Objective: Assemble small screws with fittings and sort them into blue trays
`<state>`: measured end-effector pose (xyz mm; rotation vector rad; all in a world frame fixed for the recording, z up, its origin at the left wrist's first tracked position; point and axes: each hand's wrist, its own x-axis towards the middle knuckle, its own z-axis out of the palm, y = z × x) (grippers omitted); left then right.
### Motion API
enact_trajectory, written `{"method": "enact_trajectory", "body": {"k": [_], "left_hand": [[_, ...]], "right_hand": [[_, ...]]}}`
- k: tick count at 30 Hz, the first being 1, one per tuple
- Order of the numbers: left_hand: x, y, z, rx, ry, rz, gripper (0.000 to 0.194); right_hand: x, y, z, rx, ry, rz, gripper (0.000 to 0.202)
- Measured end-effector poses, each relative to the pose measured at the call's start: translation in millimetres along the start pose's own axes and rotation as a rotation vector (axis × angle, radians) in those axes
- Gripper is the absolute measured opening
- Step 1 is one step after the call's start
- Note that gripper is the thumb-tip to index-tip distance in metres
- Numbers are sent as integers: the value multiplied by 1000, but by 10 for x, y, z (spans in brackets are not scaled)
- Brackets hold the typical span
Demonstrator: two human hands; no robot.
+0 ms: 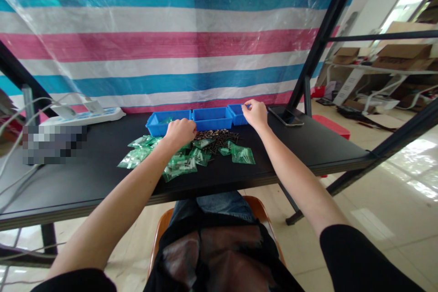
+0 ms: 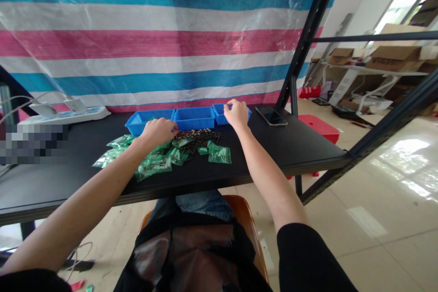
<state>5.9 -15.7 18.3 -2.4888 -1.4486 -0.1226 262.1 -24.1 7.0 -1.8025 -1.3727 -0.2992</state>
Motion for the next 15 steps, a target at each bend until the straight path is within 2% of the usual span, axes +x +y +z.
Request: {"method": "enact_trajectory", "body": {"k": [10,15], "left_hand": [[-20,48,-42,33,-11,-3,33],[-23,39,-51,11,55,-8,31]], "right_hand": [[-7,-9,5,-30,-3,-7,23],[2,7,19,-30,-3,-25,23]]}}
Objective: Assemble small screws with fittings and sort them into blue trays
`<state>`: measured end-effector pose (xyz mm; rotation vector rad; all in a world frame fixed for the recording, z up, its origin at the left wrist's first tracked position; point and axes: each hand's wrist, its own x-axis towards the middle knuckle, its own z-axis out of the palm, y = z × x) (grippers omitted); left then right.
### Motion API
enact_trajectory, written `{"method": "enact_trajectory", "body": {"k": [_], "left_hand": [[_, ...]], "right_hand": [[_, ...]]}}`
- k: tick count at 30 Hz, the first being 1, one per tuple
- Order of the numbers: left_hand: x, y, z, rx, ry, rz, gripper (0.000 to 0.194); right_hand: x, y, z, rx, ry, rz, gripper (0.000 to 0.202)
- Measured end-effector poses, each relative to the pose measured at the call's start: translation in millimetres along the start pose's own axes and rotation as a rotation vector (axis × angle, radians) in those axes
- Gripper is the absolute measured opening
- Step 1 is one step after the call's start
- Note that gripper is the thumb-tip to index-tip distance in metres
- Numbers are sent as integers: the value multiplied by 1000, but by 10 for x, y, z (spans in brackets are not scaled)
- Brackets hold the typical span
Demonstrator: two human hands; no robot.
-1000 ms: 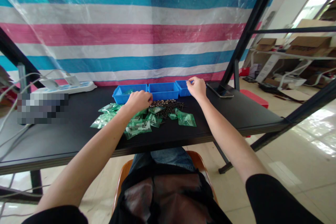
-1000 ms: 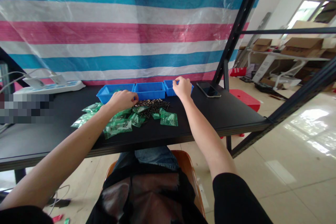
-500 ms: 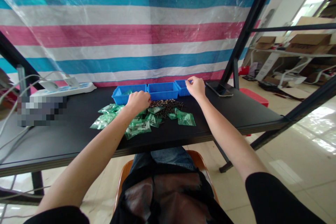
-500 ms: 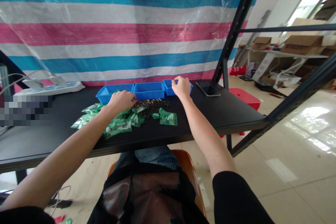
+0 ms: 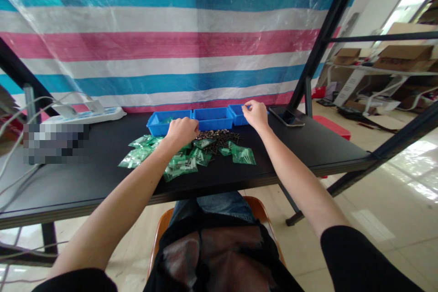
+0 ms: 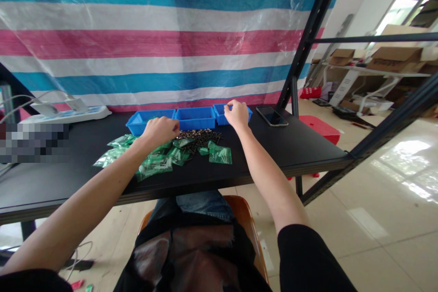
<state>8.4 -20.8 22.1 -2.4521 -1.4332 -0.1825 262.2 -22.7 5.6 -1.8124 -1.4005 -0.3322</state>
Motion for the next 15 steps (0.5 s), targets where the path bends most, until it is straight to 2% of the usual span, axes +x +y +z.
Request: {"method": "enact_trajectory", "body": {"k": [5,9,15], "left_hand": [[27,-82,-20,-187,85,-36,26],[60,-115,16,-360,152,14,19],[74,-90,74,-461,220,71,15]], "right_hand": [[4,14,23,-7,3,-13,23],[-11,21,43,-35,14,-16,21],[-32,-14,42,-36,47,-8,19]]}}
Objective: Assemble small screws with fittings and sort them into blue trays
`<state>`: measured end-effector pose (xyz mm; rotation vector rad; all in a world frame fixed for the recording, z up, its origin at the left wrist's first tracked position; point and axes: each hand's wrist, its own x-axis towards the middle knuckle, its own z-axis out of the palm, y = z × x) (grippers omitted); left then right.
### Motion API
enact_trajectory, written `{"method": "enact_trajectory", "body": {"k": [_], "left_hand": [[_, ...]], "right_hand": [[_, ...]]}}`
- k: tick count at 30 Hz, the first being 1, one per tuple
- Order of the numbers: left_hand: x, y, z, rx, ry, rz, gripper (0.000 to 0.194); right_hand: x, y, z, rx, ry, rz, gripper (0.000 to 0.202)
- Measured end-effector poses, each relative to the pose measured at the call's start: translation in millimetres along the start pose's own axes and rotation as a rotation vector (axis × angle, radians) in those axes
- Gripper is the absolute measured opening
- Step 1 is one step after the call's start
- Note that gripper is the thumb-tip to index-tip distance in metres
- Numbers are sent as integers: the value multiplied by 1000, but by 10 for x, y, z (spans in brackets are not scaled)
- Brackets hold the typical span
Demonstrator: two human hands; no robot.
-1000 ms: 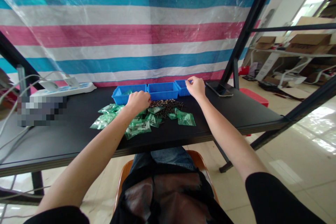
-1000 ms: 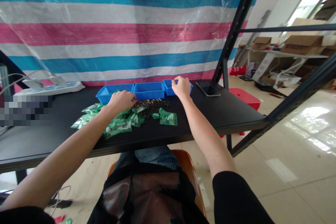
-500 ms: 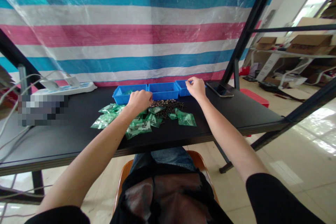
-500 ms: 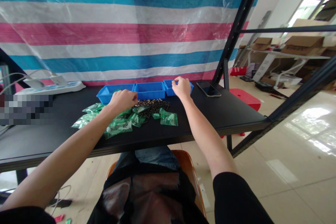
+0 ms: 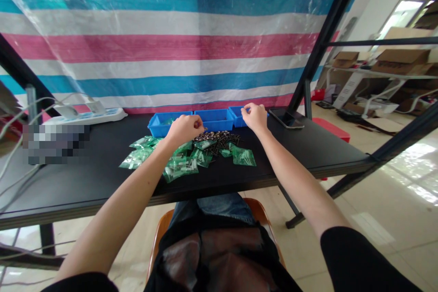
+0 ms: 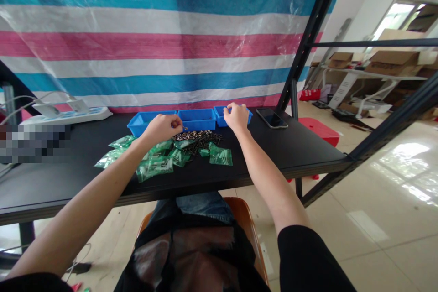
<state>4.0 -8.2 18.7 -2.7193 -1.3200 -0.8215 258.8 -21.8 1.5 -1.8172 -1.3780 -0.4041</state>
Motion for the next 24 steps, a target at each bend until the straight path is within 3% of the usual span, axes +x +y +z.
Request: {"method": "enact_trajectory", "body": {"k": [3,11,17,24], "left_hand": [[-5,16,2,-36,22,9,15],[10,43,-16,-217,87,2,13],[11,69,-27,-320,110,16,10],[2,90,-45,-330,117,30,10]], "right_hand": [[-36,-111,-19,88,-10,-77,20],[-363,-660,-39,362,-232,-487,19],[-469,-755,-29,357,-301,-557,16],[-473,-777,-64,359,-290,-547,6]]}}
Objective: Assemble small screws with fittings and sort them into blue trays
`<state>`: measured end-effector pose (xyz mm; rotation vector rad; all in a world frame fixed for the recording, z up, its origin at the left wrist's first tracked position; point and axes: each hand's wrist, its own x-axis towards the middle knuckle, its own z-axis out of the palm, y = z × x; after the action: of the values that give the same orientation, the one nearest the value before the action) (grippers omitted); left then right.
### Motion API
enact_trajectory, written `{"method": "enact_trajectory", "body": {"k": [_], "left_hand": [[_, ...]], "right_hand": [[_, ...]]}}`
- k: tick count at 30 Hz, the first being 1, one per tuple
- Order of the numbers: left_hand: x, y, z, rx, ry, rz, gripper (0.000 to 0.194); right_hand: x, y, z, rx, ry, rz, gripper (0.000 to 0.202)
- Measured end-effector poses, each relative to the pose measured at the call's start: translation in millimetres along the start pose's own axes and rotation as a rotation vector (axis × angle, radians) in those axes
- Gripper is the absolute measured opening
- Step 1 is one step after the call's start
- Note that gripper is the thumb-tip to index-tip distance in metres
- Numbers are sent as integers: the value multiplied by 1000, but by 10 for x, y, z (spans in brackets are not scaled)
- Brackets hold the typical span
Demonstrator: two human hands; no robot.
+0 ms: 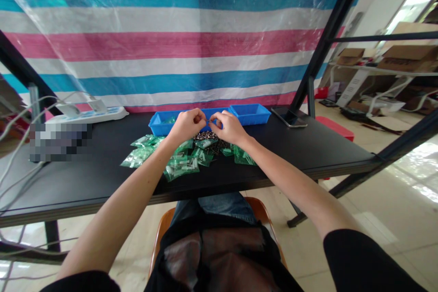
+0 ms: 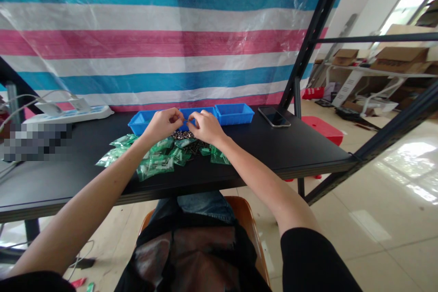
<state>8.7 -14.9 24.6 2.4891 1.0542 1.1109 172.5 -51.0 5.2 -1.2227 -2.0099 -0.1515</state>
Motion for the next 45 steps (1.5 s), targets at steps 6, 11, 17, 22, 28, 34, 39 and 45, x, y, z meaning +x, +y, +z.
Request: {"method": "enact_trajectory", "body": {"k": [6,11,17,22,28,34,39,45], "left_hand": [[-18,-15,2,46,-8,51,18],[-35,-40,17,41,-44,103,22],[-36,-25,4,70,-12,106,19],[-33,-17,0,64,-11,107,19],[-41,-3,17,74,-16,106,18],[-51,17,35,87,-9,90,19],[-44,16,42,32,8,83,17],[-27,60,23,-85,47,20,13]], "right_hand": [[-4,8,-6,-12,1,19,7],[-3,-6,-12,-18,-2,22,8],[-2,-11,-19,6,-10,24,10],[-2,5,-18,5,5,20,8],[-2,27,4,1,15,9,5],[2,35,12,0,19,15,4],[1,29,8,4,30,20,5],[8,1,-7,137,19,58,13]]}}
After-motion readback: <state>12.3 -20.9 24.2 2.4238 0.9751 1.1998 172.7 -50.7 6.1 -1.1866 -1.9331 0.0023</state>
